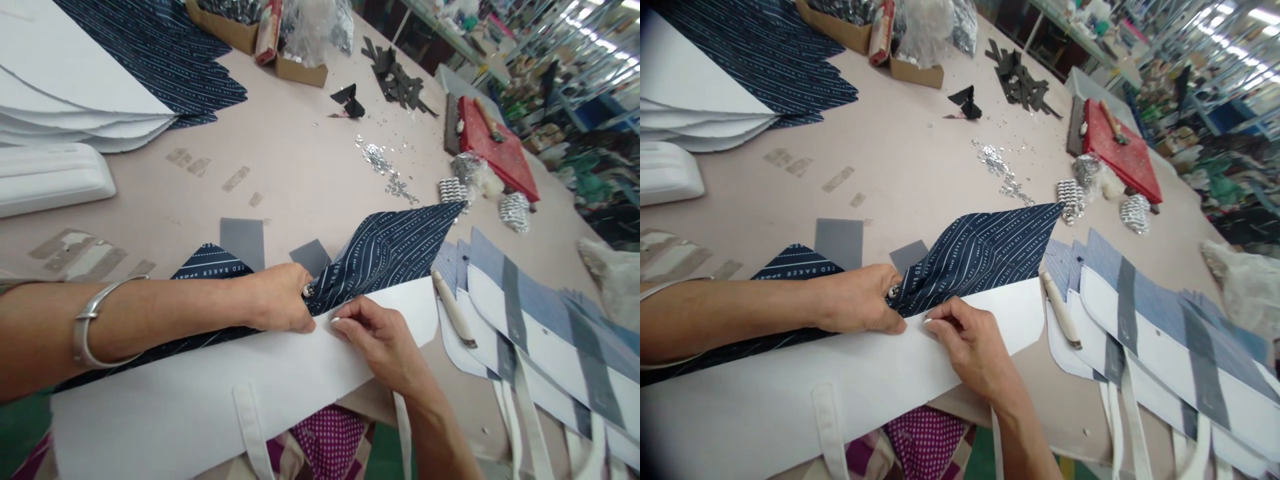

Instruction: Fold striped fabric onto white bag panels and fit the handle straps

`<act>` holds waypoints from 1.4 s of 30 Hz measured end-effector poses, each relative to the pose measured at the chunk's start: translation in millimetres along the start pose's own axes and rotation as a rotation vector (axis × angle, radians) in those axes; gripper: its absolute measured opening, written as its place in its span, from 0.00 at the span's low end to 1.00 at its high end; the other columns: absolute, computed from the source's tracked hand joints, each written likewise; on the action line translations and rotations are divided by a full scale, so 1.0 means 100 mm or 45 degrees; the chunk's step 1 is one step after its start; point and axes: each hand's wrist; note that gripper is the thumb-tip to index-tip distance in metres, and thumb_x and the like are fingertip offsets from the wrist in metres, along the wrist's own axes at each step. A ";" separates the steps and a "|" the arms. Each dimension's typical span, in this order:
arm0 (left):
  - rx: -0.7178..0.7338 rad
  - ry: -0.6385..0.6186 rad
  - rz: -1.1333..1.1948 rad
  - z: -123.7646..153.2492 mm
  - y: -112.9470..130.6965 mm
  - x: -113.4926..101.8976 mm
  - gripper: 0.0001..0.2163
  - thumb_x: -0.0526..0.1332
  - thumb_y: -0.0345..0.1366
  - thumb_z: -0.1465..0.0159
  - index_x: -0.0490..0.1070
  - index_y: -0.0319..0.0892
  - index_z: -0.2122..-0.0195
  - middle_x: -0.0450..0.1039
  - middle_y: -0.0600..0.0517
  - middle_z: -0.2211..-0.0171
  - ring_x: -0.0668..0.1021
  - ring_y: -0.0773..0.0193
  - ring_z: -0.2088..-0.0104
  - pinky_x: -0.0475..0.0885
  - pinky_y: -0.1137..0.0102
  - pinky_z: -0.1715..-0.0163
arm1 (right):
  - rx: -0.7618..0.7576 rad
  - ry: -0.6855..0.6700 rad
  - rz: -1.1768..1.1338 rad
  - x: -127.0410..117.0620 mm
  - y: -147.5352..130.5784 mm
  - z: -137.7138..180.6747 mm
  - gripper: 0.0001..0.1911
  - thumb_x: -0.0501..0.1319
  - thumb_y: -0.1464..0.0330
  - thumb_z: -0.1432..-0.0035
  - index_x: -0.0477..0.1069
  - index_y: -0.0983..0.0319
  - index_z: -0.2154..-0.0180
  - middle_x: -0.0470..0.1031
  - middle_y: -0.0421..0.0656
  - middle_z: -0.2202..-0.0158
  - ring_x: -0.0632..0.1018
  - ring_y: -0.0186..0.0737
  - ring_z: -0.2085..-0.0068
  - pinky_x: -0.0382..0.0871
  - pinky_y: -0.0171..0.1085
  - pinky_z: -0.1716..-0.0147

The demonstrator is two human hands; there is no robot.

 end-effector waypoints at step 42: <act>0.326 -0.059 -0.068 0.03 -0.07 -0.08 0.03 0.56 0.31 0.48 0.62 0.44 0.77 0.63 0.58 0.79 0.69 0.67 0.74 0.59 0.75 0.79 | 0.060 -0.161 0.199 0.06 -0.15 -0.27 0.04 0.62 0.73 0.42 0.70 0.61 0.69 0.77 0.38 0.73 0.75 0.33 0.71 0.64 0.32 0.71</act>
Point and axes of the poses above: each hand's wrist, its own z-axis away from the middle knuckle, its own x-axis out of the palm, y = z × x
